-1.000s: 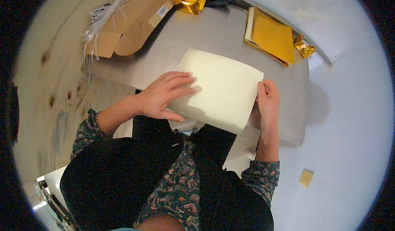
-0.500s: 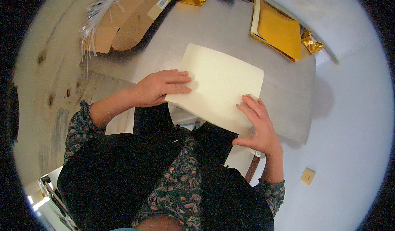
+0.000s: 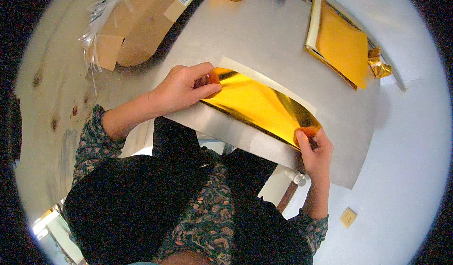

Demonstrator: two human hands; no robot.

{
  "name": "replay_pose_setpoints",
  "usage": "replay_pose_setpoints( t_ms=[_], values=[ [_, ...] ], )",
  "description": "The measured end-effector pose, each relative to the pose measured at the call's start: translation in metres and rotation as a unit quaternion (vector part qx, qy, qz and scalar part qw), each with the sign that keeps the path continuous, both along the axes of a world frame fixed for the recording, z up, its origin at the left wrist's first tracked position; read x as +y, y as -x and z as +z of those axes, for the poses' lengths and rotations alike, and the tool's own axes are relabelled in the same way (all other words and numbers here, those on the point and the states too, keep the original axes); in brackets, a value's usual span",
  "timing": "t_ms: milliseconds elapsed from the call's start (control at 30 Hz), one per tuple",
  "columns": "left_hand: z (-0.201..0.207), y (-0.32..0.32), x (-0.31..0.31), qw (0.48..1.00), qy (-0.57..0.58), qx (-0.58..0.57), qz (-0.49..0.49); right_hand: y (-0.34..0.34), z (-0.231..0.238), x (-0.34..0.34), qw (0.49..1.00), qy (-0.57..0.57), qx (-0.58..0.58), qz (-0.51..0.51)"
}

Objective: The person folds a yellow sheet of paper into a small triangular packet on a table, then folds a larger yellow sheet in half. The person places the finished small packet among other similar packets on the table.

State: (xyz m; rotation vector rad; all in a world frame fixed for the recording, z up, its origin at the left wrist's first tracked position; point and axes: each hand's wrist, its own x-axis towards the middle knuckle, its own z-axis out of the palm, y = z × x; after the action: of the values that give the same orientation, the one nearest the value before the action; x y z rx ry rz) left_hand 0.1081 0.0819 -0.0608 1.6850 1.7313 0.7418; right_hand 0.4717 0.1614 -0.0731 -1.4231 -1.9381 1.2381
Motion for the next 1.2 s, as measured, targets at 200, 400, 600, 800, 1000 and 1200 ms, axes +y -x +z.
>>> replay_pose_setpoints(
  t_ms=[200, 400, 600, 800, 1000, 1200],
  values=[
    [-0.013, 0.003, 0.015, 0.996, 0.016, -0.077, 0.04, 0.001, -0.008, 0.001, 0.998, -0.032, 0.01, -0.059],
    [-0.019, 0.006, 0.019, 0.989, 0.064, -0.125, 0.053, 0.009, -0.025, -0.011, 0.986, -0.098, 0.003, -0.138],
    [-0.025, 0.014, 0.018, 0.995, -0.01, -0.096, 0.02, 0.02, -0.023, -0.018, 0.985, -0.124, -0.005, -0.124],
    [-0.026, 0.02, 0.015, 0.996, 0.0, -0.087, 0.009, 0.025, -0.024, -0.024, 0.979, -0.123, -0.028, -0.158],
    [-0.03, 0.023, 0.015, 0.993, -0.035, -0.114, 0.016, 0.032, -0.021, -0.027, 0.976, -0.126, -0.031, -0.176],
    [-0.032, 0.029, 0.01, 0.994, -0.06, -0.096, 0.01, 0.042, -0.019, -0.033, 0.973, -0.136, -0.047, -0.179]
  ],
)
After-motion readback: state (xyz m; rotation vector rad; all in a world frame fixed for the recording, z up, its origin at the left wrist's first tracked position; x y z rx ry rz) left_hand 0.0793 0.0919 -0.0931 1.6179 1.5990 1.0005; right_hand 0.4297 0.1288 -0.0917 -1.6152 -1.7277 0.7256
